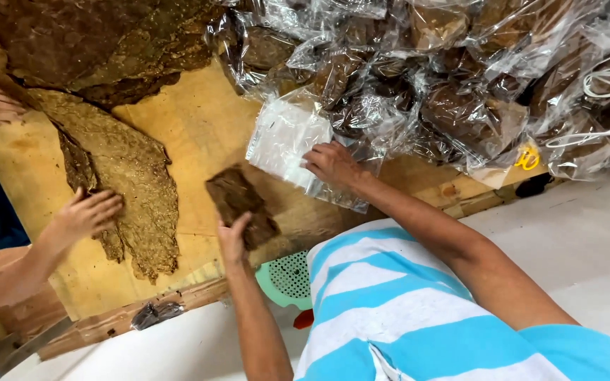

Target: The person places rolled brown food items into clear plastic bags and sets them aside. Another person folds a large sheet of the same material on the table. The camera wearer handles the items one at a time, placing each into a bag and stacking the finished packages.

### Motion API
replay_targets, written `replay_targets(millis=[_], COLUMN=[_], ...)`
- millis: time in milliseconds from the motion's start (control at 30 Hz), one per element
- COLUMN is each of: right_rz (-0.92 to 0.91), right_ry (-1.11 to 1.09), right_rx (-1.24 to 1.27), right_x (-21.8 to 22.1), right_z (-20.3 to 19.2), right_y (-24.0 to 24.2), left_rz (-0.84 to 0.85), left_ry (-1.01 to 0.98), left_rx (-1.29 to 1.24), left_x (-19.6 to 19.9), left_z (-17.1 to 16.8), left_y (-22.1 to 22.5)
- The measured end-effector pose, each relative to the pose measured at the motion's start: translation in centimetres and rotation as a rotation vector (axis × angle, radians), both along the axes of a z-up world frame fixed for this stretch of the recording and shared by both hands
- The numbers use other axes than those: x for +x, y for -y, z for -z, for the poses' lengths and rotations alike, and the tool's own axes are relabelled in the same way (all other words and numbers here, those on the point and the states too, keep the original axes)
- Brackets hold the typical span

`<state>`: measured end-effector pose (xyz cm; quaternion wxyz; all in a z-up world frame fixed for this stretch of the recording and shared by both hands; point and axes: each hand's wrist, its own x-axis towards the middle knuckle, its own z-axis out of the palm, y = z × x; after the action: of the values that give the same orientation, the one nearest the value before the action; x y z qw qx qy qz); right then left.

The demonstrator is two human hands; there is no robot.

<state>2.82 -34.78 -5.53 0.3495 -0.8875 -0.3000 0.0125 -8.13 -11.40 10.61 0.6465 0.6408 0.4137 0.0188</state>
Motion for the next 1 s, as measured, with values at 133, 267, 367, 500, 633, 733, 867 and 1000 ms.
replay_targets(millis=[133,267,367,500,633,733,867,1000], right_rz=[-0.010,0.023,0.020,-0.005,-0.112,-0.181,-0.120,-0.074], right_ry=[-0.260,-0.464,-0.540,-0.424,-0.067,0.115,0.103,0.032], right_rx=[0.036,0.128,0.218,0.194,0.047,0.006,0.113,0.250], right_x=[1.4,1.9,2.1,1.4,-0.1,-1.9,-3.9,-5.0], right_z=[-2.6,-5.0,-8.2,-7.6,-5.8,-5.9,-4.5,-3.4], right_y=[-1.0,-1.4,-0.7,-0.9,-1.5,-0.9,1.9,3.1], left_rz=[0.172,0.220,0.243,0.363,0.661,0.549,0.085,-0.031], left_ry=[0.152,0.159,0.111,0.030,-0.206,-0.050,0.078,0.138], left_rx=[-0.304,-0.193,0.023,0.269,0.468,0.170,-0.500,-0.780], left_x=[-2.9,-1.9,-1.5,-0.5,-0.6,-0.5,0.3,-1.5], left_z=[4.1,7.2,9.3,6.6,7.2,8.9,5.3,8.8], left_y=[3.3,5.9,5.6,8.2,9.0,8.1,7.3,6.6])
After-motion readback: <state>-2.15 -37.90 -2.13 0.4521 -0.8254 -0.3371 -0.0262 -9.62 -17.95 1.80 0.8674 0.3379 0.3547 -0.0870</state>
